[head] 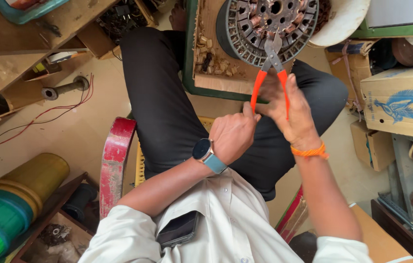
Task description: The person uses pliers to pull and adjust copper windings on a motor stator resting on a cardboard box. They repeatedly reposition the stator and use the pliers to manipulate individual wire loops within the slots.
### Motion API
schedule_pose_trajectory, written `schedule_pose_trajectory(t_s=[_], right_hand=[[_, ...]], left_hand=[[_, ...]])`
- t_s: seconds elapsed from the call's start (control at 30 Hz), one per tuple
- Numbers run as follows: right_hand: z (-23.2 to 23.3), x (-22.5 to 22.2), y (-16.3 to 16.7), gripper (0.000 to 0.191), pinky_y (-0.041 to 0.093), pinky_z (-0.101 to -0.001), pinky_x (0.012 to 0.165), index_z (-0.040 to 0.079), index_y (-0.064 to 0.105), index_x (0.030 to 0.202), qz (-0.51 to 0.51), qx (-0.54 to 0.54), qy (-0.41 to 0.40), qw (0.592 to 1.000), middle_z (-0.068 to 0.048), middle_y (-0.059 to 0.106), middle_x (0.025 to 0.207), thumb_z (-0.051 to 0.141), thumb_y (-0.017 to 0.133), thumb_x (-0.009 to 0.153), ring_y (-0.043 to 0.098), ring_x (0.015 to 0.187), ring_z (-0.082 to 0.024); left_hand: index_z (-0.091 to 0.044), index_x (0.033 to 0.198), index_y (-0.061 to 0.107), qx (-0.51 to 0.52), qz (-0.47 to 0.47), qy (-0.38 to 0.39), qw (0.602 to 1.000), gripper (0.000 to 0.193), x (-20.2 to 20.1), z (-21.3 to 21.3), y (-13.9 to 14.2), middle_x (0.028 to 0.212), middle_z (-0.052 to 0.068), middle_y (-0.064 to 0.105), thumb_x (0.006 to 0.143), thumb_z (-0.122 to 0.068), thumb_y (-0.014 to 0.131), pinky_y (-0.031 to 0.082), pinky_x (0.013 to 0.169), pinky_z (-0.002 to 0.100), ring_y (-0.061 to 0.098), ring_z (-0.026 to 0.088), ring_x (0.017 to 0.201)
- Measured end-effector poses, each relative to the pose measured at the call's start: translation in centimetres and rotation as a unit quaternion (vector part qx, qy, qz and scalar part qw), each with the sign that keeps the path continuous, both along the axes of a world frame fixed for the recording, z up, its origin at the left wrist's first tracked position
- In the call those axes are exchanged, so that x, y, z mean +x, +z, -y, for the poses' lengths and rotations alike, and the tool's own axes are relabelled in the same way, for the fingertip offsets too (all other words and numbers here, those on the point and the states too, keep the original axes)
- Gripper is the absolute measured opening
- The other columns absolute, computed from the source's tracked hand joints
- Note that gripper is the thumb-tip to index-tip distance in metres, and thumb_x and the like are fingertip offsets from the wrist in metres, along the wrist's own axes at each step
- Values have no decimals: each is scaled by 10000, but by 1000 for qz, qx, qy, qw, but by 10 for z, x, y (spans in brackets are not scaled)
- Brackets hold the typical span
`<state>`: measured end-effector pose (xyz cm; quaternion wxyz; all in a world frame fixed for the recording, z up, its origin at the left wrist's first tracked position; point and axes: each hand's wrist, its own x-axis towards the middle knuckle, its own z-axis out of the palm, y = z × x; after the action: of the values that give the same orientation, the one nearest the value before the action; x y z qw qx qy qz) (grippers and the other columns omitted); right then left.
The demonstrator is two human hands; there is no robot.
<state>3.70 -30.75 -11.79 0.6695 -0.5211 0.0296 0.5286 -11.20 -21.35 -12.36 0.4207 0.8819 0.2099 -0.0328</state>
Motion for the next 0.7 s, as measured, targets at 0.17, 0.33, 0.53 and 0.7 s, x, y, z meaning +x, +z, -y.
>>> schedule_pose_trajectory(t_s=[0.17,0.33,0.53,0.7], right_hand=[[7,9,-22,731,513,-407,1031,-43,562,1327,-161,61,151,973,-158,640,1274,602,493,991,612,1213,-264],[13,-12,-30,490,475,-390,984,-16,546,1308,-160,71,72,982,-95,573,1137,441,568,1134,554,1084,-216],[5,1,-17,368,533,-353,879,13,550,1221,-63,-38,106,992,-79,596,1065,319,561,1016,604,981,-175],[9,13,1,276,452,-271,641,14,522,1330,84,-55,6,995,-82,540,967,133,602,1094,509,758,-91]], left_hand=[[-48,869,641,65,-1,-51,997,208,2,-17,10,652,117,660,977,-222,606,497,491,455,664,310,564],[-115,898,736,-25,82,-29,996,172,0,-73,47,687,122,695,937,-271,677,517,540,459,680,335,610],[-100,1162,701,1,173,73,982,139,21,-144,55,956,113,736,1048,-171,663,546,686,381,716,305,822],[-123,1118,727,-69,83,107,988,149,34,-136,50,875,100,729,1006,-213,687,542,639,360,714,263,722]])
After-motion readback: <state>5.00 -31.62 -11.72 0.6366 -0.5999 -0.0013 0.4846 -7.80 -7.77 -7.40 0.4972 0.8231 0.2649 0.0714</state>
